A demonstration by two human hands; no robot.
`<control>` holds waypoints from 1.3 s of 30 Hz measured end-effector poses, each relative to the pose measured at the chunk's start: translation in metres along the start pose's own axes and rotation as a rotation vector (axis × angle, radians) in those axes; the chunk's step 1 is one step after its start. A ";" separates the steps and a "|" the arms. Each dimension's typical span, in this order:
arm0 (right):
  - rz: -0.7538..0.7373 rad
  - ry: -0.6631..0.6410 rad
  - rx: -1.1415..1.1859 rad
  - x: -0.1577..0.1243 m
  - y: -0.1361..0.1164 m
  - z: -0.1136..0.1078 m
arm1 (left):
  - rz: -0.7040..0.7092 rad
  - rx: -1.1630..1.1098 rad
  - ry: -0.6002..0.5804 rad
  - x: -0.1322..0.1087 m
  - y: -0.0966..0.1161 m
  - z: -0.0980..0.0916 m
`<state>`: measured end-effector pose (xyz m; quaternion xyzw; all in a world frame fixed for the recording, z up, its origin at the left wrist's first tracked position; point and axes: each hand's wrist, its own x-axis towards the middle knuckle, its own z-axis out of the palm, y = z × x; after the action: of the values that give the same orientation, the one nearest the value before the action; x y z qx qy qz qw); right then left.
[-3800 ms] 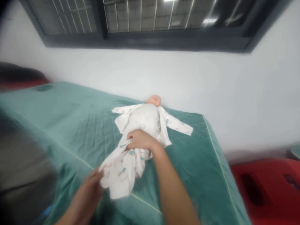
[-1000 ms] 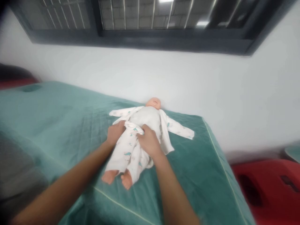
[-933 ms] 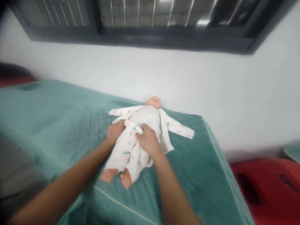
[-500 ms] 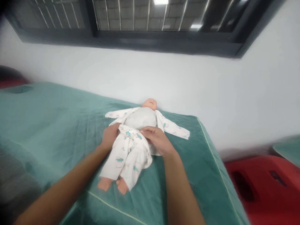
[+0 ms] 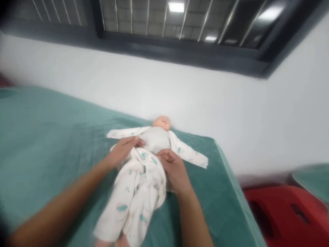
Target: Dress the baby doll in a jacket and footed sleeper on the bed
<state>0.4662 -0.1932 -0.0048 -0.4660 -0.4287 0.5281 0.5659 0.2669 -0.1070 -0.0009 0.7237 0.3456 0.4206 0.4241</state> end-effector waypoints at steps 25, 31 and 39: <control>0.057 0.129 0.138 0.001 0.000 -0.007 | -0.270 -0.576 -0.257 0.018 -0.034 -0.028; 0.053 0.339 0.177 0.014 0.010 -0.017 | -0.350 -0.601 -0.145 0.022 -0.043 -0.026; 0.030 0.416 0.174 0.021 0.017 -0.027 | -0.371 -0.590 -0.126 0.023 -0.050 -0.027</control>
<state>0.4909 -0.1745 -0.0268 -0.5205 -0.2488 0.4639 0.6723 0.2452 -0.0582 -0.0314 0.5192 0.3079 0.3728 0.7047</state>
